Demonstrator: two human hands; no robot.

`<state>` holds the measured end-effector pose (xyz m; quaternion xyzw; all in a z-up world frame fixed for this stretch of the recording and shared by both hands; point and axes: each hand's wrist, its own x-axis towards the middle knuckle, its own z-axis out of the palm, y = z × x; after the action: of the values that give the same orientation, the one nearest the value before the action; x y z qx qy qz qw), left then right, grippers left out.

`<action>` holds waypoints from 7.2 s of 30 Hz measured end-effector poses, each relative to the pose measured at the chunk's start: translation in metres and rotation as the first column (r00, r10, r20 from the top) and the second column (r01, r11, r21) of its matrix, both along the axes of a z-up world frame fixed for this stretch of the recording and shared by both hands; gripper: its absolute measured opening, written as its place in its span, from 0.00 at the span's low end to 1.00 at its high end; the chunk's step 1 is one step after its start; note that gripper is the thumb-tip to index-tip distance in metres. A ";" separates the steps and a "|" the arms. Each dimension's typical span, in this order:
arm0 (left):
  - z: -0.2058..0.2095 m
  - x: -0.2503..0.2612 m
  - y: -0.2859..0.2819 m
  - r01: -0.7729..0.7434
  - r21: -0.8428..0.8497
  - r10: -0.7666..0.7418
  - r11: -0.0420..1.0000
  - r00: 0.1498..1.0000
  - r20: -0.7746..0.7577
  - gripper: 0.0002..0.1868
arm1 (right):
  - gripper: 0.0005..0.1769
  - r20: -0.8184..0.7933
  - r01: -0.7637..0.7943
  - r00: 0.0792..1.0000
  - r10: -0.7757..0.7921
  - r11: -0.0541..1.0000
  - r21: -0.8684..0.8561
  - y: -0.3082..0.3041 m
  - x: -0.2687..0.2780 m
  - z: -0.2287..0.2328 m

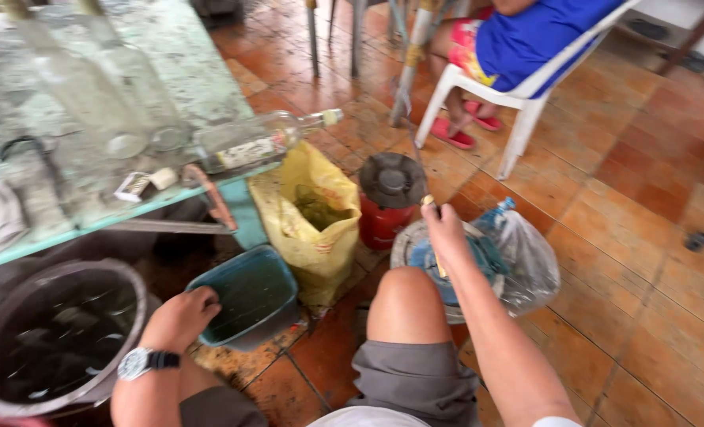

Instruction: The person is cleaning and preparing glass bottles, likely for cutting, by rinsing them in several buckets of water and using a wire tool.

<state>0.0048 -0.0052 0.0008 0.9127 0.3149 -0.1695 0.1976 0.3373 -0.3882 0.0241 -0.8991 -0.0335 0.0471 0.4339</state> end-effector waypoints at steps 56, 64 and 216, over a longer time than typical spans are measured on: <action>0.135 0.214 0.041 0.136 0.752 -0.494 0.645 0.825 0.275 0.49 | 0.30 -0.169 -0.323 0.895 0.413 0.861 0.392 0.148 -0.117 -0.104; 0.157 0.224 0.059 0.255 0.610 -0.460 0.750 0.864 0.204 0.40 | 0.29 -0.168 -0.311 0.913 0.372 0.900 0.306 0.150 -0.119 -0.098; 0.148 0.204 0.024 0.104 0.679 -0.352 0.727 0.905 0.238 0.36 | 0.28 -0.266 -0.402 0.829 0.492 0.854 0.330 0.133 -0.117 -0.057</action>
<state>0.2091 0.0191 0.1493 0.9706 0.1968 0.0931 -0.1023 0.2199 -0.2548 -0.0326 -0.7786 -0.1751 0.2981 0.5237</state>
